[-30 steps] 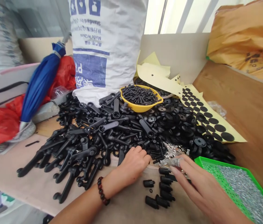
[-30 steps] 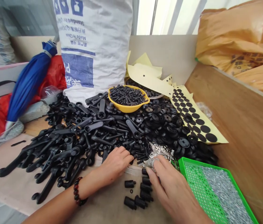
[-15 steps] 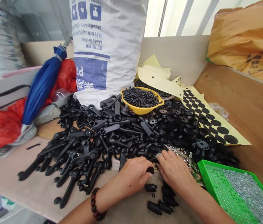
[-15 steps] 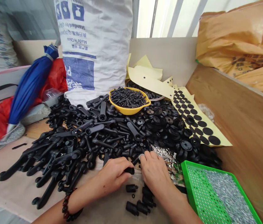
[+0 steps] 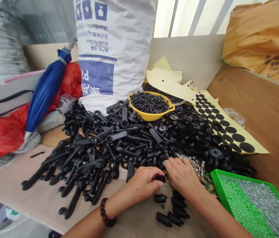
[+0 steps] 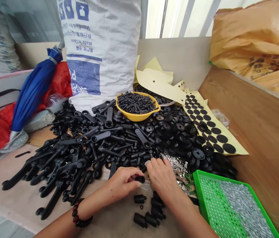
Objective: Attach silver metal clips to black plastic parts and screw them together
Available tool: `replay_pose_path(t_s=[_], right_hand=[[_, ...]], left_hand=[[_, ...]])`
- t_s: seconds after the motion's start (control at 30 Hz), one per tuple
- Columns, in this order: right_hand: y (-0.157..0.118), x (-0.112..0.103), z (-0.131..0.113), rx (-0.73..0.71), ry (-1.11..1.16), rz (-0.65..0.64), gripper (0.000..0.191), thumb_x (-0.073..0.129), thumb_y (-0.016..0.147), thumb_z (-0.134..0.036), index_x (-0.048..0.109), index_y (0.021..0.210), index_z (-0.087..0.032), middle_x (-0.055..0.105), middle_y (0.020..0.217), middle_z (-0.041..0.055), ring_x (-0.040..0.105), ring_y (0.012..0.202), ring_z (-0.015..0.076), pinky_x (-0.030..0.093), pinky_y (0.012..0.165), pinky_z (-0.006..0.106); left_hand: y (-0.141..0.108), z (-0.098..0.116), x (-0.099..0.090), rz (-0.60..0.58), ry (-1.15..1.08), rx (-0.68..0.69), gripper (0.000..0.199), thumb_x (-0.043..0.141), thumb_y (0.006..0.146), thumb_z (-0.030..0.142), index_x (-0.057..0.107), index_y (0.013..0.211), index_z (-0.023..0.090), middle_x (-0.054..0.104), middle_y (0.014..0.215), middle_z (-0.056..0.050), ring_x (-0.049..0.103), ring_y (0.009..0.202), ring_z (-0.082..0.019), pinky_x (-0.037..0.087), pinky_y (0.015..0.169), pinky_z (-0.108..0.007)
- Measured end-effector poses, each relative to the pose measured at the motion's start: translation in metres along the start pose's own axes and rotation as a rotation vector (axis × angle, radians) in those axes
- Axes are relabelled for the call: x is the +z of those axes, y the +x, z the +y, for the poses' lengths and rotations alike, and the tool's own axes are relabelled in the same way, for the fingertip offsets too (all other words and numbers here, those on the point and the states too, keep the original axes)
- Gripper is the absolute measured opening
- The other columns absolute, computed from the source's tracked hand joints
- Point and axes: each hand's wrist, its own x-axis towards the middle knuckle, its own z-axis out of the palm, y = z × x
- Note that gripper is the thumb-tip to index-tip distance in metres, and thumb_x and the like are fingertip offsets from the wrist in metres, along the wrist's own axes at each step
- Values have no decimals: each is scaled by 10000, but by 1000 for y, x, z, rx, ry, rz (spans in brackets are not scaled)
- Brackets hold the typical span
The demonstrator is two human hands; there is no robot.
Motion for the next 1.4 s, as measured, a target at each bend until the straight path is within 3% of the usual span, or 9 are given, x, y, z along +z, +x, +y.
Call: replay_pose_path(t_s=[0.27,0.37,0.47,0.57,0.67,0.87,1.0,1.1,1.4], right_hand=[[-9,-25,3,230,583,115,288,340,951,-376,487,759,-219,538,567,-30,537,511,129,419,495,236],[-13,-41,-10,497,1234,62,292,583,818,-489,561,777,-201,585,601,-18,580,577,143,484,559,253],[-18,-47,-22,585,1431,89,309,676,739,-487,616,831,-198,651,730,20,624,689,167,522,630,271],[-25,-47,-25,528,1387,72,266,614,804,-465,609,865,-206,669,809,39,647,763,182,541,677,283],[-38,-47,-20,374,1118,74,197,532,869,-408,581,847,-219,642,790,34,641,746,178,539,649,272],[-58,-57,-16,97,634,125,96,461,917,-273,503,836,-244,580,717,-2,585,622,145,490,535,233],[-61,-60,-18,-40,439,179,109,403,943,-234,510,932,-230,610,811,34,599,697,164,484,591,258],[-65,-56,-18,-98,268,257,137,400,943,-213,511,863,-224,609,776,41,600,696,185,468,606,286],[-71,-54,-24,-24,493,171,131,361,936,-179,489,930,-209,601,819,45,609,712,148,502,621,233]], left_hand=[[-2,7,-4,57,-276,-116,274,589,740,192,703,988,165,632,728,11,510,643,-133,387,595,-220],[-3,14,-2,48,-393,-106,250,593,717,179,704,940,153,576,683,23,466,612,-115,349,554,-208],[-5,20,2,33,-539,-70,213,611,695,173,685,892,142,515,649,40,426,591,-97,329,548,-204],[-7,22,6,2,-675,-61,168,631,691,191,667,846,140,460,613,51,388,576,-90,306,535,-205],[-9,21,12,-7,-734,-80,177,641,695,197,670,860,141,469,613,47,396,576,-90,303,534,-204],[-15,16,17,-28,-713,-47,215,637,765,255,688,947,152,630,780,-15,551,714,-143,420,665,-233],[-18,18,18,-15,-656,25,213,616,780,226,705,960,154,669,879,-41,589,821,-176,441,765,-265],[-19,22,20,-2,-616,73,215,628,772,206,721,961,159,687,945,-61,606,888,-198,445,824,-290],[-20,26,25,76,-675,108,201,673,761,260,729,922,153,696,919,-79,625,889,-214,477,806,-306]])
